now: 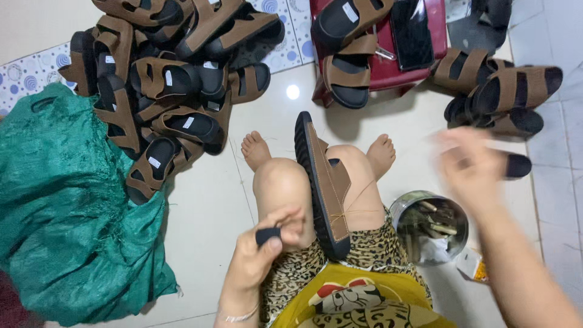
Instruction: The person sits on the floor and sews a brown sandal using a needle and thread. They repeatedly push the needle through the sole and pull the thread to secure the parts of the sandal.
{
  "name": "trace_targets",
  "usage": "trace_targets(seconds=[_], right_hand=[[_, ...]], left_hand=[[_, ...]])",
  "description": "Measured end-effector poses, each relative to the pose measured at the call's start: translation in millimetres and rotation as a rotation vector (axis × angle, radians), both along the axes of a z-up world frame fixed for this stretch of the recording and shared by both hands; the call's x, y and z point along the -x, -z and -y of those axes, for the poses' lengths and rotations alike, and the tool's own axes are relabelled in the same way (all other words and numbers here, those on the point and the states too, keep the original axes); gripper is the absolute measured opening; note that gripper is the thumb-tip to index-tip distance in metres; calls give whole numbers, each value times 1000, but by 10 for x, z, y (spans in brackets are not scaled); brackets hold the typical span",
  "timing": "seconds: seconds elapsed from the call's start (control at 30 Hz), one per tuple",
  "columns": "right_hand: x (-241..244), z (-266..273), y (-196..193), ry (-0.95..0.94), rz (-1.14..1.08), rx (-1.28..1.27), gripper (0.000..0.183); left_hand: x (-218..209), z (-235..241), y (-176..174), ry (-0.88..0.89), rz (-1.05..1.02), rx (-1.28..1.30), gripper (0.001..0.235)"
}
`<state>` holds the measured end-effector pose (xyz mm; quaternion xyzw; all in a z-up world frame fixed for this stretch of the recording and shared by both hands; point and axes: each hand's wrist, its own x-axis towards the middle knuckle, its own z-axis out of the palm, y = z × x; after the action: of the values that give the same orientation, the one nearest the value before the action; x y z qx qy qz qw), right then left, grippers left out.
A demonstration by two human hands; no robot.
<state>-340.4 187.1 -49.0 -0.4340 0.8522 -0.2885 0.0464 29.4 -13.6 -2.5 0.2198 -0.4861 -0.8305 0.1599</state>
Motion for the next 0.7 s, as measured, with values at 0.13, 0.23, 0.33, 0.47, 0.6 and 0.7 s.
trace_targets(seconds=[0.13,0.23,0.33,0.47,0.6,0.7], right_hand=[[-880,348,-191,-380,696,-187,47],[-991,365,-350,-630,656,-362,38],[-962,441,-567,-718,679,-312,24],[-1069,702,-654,-725,1014,44,23],[-1290,747,-79,-498,1569,185,40],[-1331,736,220,-146,1622,498,55]], left_hand=[[230,172,66,-307,-358,-293,22],[-28,466,151,-540,-396,-397,20],[-344,807,189,-657,-330,-369,22],[-514,961,294,-716,-166,-297,30],[-798,942,847,-765,5,-258,31],[-1110,904,1271,-708,20,-343,35]])
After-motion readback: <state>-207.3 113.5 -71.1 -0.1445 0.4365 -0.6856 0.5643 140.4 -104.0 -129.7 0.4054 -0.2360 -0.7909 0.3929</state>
